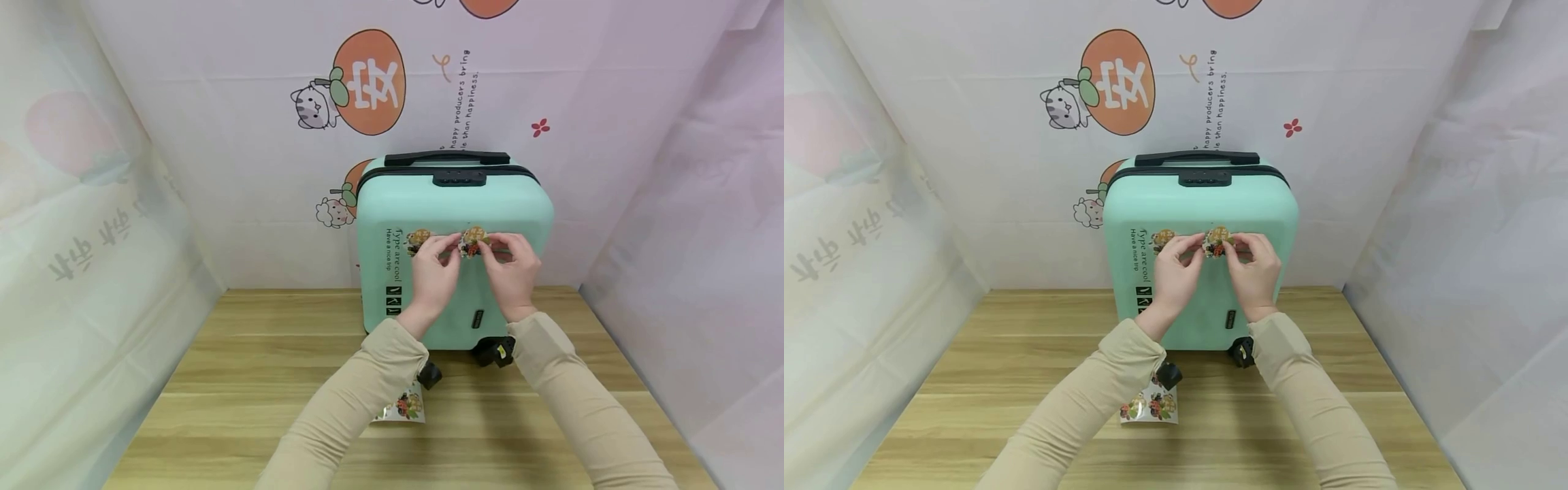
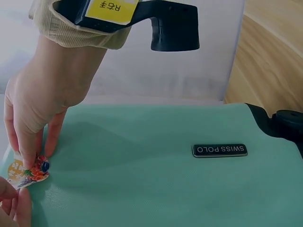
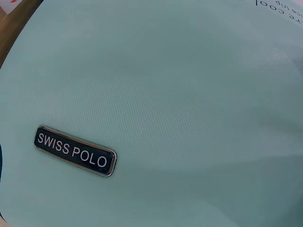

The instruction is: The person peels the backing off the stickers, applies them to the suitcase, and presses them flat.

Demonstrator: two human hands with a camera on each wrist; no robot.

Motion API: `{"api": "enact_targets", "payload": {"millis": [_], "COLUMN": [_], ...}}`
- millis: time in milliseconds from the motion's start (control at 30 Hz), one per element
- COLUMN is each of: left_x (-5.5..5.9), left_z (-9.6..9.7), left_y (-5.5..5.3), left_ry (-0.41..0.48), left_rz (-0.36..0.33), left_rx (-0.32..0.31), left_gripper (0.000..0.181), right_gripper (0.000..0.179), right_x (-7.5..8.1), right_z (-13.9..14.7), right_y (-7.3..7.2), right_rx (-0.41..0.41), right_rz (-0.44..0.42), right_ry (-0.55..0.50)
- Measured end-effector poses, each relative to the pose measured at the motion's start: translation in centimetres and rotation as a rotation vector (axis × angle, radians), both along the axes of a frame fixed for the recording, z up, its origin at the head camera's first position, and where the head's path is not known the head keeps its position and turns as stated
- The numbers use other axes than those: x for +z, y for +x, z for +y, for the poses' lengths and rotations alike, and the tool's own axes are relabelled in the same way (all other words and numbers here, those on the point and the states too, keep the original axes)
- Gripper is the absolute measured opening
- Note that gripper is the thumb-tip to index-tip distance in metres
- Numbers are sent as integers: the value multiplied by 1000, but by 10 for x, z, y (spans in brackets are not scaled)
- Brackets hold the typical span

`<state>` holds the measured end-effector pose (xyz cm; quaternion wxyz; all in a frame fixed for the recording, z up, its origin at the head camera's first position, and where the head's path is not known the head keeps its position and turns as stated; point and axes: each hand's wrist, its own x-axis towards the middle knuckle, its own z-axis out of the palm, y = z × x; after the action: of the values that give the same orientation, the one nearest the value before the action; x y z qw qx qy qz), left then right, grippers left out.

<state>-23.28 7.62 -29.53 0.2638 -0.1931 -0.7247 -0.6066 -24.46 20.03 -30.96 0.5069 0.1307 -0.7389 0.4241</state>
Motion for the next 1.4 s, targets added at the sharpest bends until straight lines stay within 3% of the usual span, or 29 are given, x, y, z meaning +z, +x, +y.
{"api": "enact_targets", "payload": {"millis": [300,700,1000,1200,1400], "left_x": [1,2,1,1,2], "left_z": [0,-3,-5,-5,-5], "left_y": [3,6,4,2,-2], "left_ry": [-24,-48,-46,-83,-132], "left_rz": [-20,-50,-46,-22,52], "left_rx": [-8,-33,-29,-10,55], "left_gripper": [28,28,27,23,17], "right_gripper": [15,16,22,24,30], "right_x": [0,3,3,-1,-3], "right_z": [-2,-3,-1,-1,0], "right_y": [-1,3,0,-1,-2], "right_rx": [-92,-262,-309,-321,-335], "right_rz": [62,137,176,179,187], "right_ry": [64,228,206,212,217]}}
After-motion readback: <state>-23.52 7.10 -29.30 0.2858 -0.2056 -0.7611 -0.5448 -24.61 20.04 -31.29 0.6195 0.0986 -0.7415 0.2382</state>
